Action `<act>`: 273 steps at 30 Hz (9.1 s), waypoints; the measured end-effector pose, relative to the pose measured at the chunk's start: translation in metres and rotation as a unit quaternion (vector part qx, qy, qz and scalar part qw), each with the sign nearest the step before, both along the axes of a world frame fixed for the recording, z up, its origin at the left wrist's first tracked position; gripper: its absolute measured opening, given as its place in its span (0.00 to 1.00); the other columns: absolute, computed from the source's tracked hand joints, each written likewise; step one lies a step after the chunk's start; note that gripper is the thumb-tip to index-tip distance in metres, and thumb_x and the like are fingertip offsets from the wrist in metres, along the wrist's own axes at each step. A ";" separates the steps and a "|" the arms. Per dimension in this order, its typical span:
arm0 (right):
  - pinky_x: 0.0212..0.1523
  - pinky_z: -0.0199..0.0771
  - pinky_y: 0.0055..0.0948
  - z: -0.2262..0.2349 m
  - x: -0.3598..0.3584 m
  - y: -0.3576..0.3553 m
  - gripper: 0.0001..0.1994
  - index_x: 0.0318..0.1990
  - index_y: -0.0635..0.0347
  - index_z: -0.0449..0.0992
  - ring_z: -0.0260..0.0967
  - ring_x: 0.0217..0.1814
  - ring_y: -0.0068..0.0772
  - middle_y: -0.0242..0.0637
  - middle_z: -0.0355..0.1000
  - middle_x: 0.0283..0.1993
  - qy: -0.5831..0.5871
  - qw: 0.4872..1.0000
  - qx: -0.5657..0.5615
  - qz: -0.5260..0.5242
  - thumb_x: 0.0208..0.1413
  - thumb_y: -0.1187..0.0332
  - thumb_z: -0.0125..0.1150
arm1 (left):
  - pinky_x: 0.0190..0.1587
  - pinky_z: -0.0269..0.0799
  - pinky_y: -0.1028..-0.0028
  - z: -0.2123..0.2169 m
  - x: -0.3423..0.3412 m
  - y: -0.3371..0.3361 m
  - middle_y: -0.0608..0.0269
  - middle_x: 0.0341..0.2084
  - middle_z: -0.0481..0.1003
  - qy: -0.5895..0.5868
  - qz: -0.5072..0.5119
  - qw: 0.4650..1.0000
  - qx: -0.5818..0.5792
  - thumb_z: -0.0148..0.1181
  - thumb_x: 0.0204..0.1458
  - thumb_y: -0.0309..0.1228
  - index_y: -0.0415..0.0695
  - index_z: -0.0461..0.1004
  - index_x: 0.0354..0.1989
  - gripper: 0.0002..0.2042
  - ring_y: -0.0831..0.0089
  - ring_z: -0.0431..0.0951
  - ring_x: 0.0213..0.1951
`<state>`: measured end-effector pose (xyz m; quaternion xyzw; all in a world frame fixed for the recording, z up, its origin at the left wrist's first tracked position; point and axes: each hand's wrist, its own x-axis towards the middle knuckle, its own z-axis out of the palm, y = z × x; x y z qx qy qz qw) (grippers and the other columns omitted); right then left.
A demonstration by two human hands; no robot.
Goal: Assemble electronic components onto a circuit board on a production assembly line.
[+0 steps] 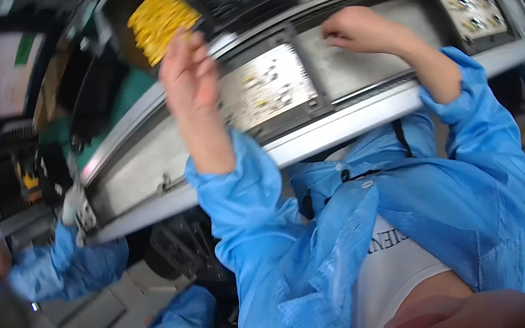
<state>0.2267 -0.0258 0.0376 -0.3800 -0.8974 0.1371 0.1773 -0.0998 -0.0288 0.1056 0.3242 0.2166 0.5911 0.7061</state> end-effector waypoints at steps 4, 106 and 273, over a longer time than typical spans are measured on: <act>0.34 0.70 0.37 0.011 -0.003 -0.006 0.08 0.37 0.65 0.76 0.71 0.31 0.46 0.46 0.74 0.30 0.027 0.996 -0.083 -0.034 0.52 0.70 0.60 | 0.22 0.62 0.82 -0.001 -0.004 0.001 0.59 0.30 0.74 -0.022 0.037 0.999 0.012 0.56 0.57 0.26 0.41 0.73 0.43 0.07 0.76 0.69 0.25; 0.18 0.64 0.18 0.075 0.024 0.142 0.07 0.29 0.64 0.73 0.59 0.17 0.22 0.32 0.66 0.21 0.642 0.617 -0.392 -0.232 0.59 0.73 0.55 | 0.34 0.71 0.73 0.024 0.039 -0.026 0.57 0.26 0.78 0.746 -0.053 0.645 0.156 0.65 0.45 0.25 0.39 0.80 0.34 0.07 0.70 0.76 0.27; 0.10 0.48 0.12 -0.021 0.041 0.001 0.10 0.46 0.59 0.75 0.56 0.19 0.10 0.23 0.70 0.31 0.626 0.542 -0.421 -0.371 0.63 0.66 0.52 | 0.40 0.73 0.66 0.006 -0.498 -0.011 0.63 0.19 0.79 0.746 0.364 0.440 -0.343 0.50 0.47 0.31 0.40 0.56 0.63 0.30 0.66 0.82 0.33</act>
